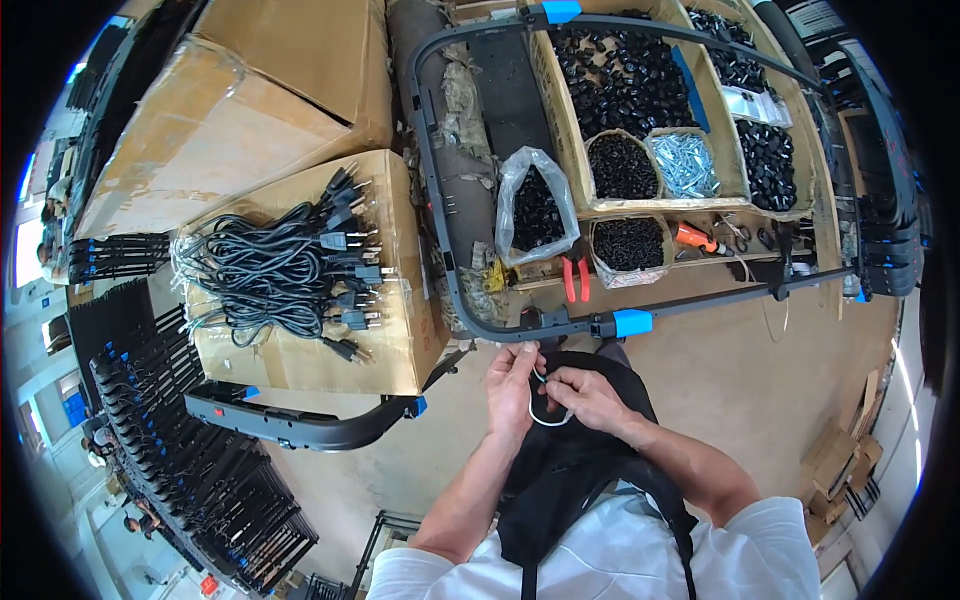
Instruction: Assembling a plastic housing by installing internal wiring and securing components with screws using an electric screwdriver.
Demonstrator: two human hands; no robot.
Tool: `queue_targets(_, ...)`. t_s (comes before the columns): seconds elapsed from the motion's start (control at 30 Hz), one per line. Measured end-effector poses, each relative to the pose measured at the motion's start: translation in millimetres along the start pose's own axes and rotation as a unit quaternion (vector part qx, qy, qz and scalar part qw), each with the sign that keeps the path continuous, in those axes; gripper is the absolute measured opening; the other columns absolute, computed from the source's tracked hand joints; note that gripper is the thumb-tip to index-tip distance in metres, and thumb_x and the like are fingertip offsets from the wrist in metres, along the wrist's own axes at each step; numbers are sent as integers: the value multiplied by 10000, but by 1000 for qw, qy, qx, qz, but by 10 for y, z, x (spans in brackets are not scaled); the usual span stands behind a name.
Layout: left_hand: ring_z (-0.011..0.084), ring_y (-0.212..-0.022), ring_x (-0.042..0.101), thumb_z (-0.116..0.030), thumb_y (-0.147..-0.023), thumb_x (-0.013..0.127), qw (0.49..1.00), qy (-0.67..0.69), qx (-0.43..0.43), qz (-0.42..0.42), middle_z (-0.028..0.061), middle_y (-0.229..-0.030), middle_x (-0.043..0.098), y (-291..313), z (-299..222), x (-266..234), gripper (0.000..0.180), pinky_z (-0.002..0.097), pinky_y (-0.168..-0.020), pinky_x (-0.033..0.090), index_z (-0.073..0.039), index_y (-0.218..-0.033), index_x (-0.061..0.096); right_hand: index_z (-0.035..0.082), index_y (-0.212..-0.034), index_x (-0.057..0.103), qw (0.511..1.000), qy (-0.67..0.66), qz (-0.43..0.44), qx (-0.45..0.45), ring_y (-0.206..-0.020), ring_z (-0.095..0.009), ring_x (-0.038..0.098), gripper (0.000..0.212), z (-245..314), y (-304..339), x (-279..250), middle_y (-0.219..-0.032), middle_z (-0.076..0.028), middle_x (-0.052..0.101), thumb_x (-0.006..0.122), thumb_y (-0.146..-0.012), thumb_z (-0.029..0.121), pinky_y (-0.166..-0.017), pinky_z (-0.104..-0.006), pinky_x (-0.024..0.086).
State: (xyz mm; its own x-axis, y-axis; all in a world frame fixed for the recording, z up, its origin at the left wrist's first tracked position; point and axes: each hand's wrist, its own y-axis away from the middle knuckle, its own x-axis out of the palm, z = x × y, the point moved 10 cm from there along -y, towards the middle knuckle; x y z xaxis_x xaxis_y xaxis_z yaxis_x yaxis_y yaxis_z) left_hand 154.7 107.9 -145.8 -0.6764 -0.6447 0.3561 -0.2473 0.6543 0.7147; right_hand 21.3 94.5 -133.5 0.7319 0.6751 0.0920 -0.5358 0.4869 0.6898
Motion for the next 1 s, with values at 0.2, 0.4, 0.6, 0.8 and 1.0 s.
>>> queue_targets(0.2,63,-808,629,-162,-1083,643,1000,-1,-23,-11,-8,-927,668,87,-58,106,70,209,-641,480,-92,-1086,639,6,-1128,737,999,-10,18,39,-836,-140,672,271,7,-32,2,-887,-56,732,602,-1075,234,-773,-319,537)
queue_targets(0.4,149,-831,678,-191,-1112,581,989,132,-71,0,42,-969,677,94,144,130,130,308,-729,581,-69,-1147,609,-5,-1080,722,1000,-1,8,22,-826,-165,703,259,92,2,-13,-881,-79,735,624,-1066,234,-759,-348,562)
queue_targets(0.6,150,-845,724,-233,-1124,571,988,131,-84,11,68,-995,717,148,134,236,163,274,-666,581,-79,-1160,610,29,-1110,718,997,68,-22,-1,-717,-208,717,222,342,269,-227,-837,-91,733,635,-1045,224,-673,-364,571)
queue_targets(0.8,136,-775,659,-158,-1080,649,998,53,-38,-7,66,-920,704,96,-5,127,139,283,-709,550,-25,-1117,662,22,-1095,716,998,68,8,-7,-739,-220,723,244,372,173,-125,-833,-96,731,612,-1055,238,-678,-364,571)
queue_targets(1.0,129,-780,689,-122,-1056,683,998,-32,-42,-26,99,-986,759,55,-96,29,106,269,-698,574,-19,-1080,688,11,-1098,717,1000,23,5,6,-753,-184,711,245,177,65,-55,-842,-83,732,600,-1063,224,-692,-343,567)
